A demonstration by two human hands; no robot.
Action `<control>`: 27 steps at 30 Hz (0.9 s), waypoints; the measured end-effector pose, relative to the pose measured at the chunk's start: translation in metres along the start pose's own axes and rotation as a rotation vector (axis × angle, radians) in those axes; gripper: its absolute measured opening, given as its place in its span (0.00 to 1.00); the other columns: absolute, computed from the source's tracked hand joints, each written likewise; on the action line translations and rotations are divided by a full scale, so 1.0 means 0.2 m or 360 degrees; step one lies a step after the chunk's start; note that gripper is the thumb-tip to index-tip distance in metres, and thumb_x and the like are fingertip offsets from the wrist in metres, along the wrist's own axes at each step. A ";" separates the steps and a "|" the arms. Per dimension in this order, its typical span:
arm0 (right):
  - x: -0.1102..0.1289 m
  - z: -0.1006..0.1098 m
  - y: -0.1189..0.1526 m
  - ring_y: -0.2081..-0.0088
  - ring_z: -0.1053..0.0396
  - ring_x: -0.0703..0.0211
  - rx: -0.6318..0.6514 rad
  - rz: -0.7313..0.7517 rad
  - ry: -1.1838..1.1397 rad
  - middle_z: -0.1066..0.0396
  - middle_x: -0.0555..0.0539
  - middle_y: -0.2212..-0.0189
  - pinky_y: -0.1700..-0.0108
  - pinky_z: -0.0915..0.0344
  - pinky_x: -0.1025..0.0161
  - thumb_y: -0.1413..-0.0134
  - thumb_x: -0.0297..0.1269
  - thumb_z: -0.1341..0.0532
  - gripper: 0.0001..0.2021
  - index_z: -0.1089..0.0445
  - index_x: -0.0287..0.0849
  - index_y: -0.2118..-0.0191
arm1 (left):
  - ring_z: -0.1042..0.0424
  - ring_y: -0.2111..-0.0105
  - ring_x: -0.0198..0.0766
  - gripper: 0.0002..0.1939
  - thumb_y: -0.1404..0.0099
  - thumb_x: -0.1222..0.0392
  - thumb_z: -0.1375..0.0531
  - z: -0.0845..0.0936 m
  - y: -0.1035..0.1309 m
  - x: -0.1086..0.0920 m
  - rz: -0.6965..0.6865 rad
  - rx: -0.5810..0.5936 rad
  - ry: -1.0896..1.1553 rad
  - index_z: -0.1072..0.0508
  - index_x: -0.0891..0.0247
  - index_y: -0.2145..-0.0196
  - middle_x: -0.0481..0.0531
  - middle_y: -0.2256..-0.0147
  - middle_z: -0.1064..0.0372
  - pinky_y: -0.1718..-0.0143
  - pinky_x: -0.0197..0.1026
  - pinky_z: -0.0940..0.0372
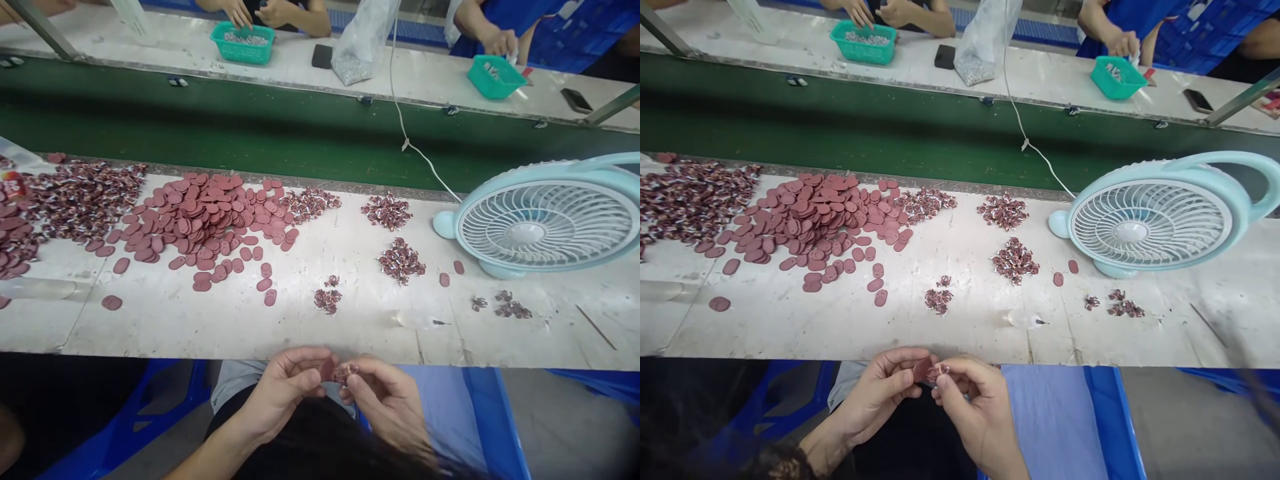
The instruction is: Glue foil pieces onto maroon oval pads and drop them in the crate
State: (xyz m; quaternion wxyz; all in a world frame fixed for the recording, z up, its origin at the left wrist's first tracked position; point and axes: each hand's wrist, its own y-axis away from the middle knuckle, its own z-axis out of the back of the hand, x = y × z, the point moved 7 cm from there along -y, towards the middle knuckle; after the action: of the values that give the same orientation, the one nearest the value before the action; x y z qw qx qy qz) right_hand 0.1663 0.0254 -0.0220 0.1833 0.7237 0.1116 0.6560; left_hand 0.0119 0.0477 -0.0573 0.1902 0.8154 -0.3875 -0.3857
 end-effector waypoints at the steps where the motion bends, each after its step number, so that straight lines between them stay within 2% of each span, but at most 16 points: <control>1: 0.00 -0.01 0.01 0.73 0.24 0.64 -0.0005 -0.0031 0.0034 0.20 0.51 0.70 0.68 0.23 0.66 0.45 0.42 0.33 0.06 0.21 0.49 0.63 | 0.19 0.59 0.41 0.16 0.45 0.59 0.26 0.00 0.00 0.00 -0.0004 0.0015 -0.0013 0.18 0.60 0.58 0.55 0.58 0.17 0.65 0.33 0.28; 8: 0.04 -0.01 -0.02 0.73 0.23 0.62 0.0017 -0.0035 0.0225 0.19 0.49 0.70 0.69 0.25 0.66 0.46 0.43 0.32 0.08 0.20 0.48 0.62 | 0.20 0.63 0.38 0.15 0.46 0.60 0.26 -0.03 -0.01 0.00 -0.0058 0.0019 -0.0073 0.17 0.61 0.59 0.53 0.63 0.16 0.66 0.32 0.29; 16: 0.01 -0.01 -0.02 0.74 0.24 0.65 0.0025 -0.0115 0.0148 0.19 0.50 0.72 0.71 0.28 0.70 0.47 0.43 0.31 0.06 0.20 0.48 0.65 | 0.22 0.67 0.35 0.17 0.50 0.60 0.24 -0.03 0.00 0.01 -0.0039 -0.0086 -0.0040 0.18 0.62 0.61 0.53 0.66 0.17 0.69 0.32 0.30; 20: 0.01 -0.01 -0.03 0.74 0.23 0.64 0.0001 -0.0120 0.0062 0.19 0.50 0.72 0.70 0.27 0.69 0.48 0.42 0.30 0.07 0.20 0.48 0.64 | 0.24 0.70 0.34 0.10 0.48 0.61 0.25 -0.04 -0.01 0.02 -0.0046 -0.0094 -0.0022 0.21 0.63 0.70 0.51 0.68 0.19 0.70 0.33 0.30; 22: -0.01 -0.02 -0.03 0.73 0.23 0.63 0.0011 -0.0156 0.0015 0.18 0.50 0.72 0.69 0.26 0.68 0.49 0.42 0.30 0.07 0.20 0.47 0.64 | 0.25 0.72 0.32 0.10 0.47 0.60 0.26 -0.04 -0.01 0.02 -0.0076 -0.0109 -0.0048 0.22 0.64 0.75 0.51 0.70 0.19 0.70 0.33 0.31; 27: -0.03 -0.02 -0.03 0.73 0.23 0.63 0.0003 -0.0178 -0.0067 0.19 0.49 0.73 0.69 0.25 0.67 0.50 0.42 0.29 0.08 0.20 0.45 0.64 | 0.24 0.72 0.34 0.09 0.47 0.59 0.26 -0.04 -0.01 0.01 -0.0148 -0.0162 -0.0085 0.20 0.64 0.77 0.53 0.69 0.18 0.70 0.34 0.31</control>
State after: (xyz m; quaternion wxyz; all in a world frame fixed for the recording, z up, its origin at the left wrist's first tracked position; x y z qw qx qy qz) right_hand 0.1628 0.0295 -0.0292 0.2214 0.7301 0.1484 0.6292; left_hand 0.0194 0.0467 -0.0549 0.2030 0.8112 -0.3341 -0.4349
